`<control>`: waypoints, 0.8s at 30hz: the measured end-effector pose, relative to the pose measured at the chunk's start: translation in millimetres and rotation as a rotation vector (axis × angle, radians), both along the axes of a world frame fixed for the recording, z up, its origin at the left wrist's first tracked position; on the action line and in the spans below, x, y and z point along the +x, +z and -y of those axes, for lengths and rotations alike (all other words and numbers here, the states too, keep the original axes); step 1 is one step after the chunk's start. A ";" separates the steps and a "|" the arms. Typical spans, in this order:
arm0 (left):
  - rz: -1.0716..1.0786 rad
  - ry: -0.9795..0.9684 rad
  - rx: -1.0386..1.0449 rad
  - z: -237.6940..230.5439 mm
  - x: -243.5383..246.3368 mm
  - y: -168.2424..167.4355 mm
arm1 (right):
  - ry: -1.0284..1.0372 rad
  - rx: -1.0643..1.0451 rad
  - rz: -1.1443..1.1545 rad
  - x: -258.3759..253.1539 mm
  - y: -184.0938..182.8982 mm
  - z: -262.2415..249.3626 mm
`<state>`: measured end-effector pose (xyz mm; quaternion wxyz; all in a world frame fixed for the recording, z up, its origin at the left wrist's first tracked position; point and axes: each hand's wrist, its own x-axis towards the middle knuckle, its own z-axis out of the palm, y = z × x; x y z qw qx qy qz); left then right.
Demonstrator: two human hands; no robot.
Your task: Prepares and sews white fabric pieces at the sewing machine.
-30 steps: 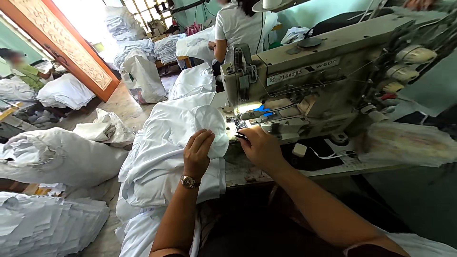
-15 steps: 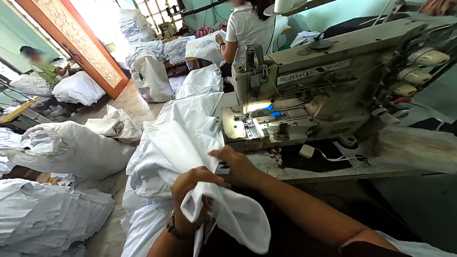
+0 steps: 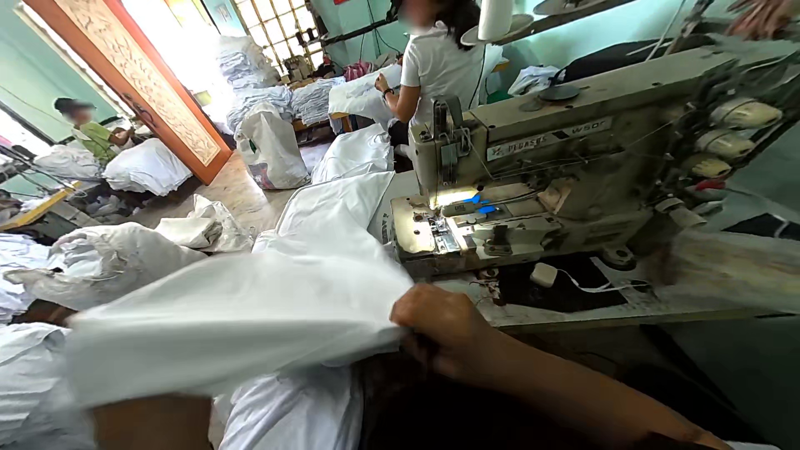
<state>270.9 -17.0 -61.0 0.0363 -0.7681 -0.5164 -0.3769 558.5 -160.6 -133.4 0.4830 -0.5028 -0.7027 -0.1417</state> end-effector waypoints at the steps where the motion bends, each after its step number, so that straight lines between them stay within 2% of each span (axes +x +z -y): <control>1: 0.255 0.004 -0.002 0.4 10.7 7.6 | 0.110 0.011 -0.092 -2.4 14.5 9.6; 2: 0.395 -0.029 0.000 -3.9 25.6 15.0 | 0.173 0.042 -0.196 0.1 27.2 16.6; 3: 0.427 -0.071 0.014 -17.4 44.5 20.9 | 0.179 0.083 -0.284 6.3 36.9 20.0; 7: 0.273 -0.512 0.092 -126.1 150.4 36.9 | 0.074 0.154 -0.629 27.4 42.9 7.7; 9: 0.173 -0.597 -0.100 -154.6 201.3 9.2 | 0.012 0.060 -0.862 32.9 19.0 -5.7; 11: 0.133 -0.749 -0.327 -171.8 231.7 -50.7 | -0.009 -0.139 -1.141 35.3 -21.0 -13.1; 13: 0.170 -0.783 -0.476 -173.0 251.3 -110.5 | -0.030 -0.377 -1.424 33.8 -59.2 -11.0; 15: 0.178 -0.811 -0.501 -153.2 254.2 -144.6 | -0.098 -0.556 -1.579 28.9 -84.4 -4.6; 18: 0.291 -1.016 -0.515 -83.6 224.6 -148.4 | -0.030 -0.576 -1.505 25.0 -87.5 0.8; 20: 0.158 -1.255 -0.638 -45.5 206.5 -133.9 | 0.049 -0.518 -1.388 23.5 -80.8 -0.9; 22: -0.053 -1.370 -0.643 -32.6 201.7 -122.8 | 0.112 -0.402 -1.316 19.8 -78.4 -4.0; 24: -0.047 -1.376 -0.559 -34.8 201.4 -122.6 | 0.131 -0.312 -1.301 14.4 -83.7 -6.7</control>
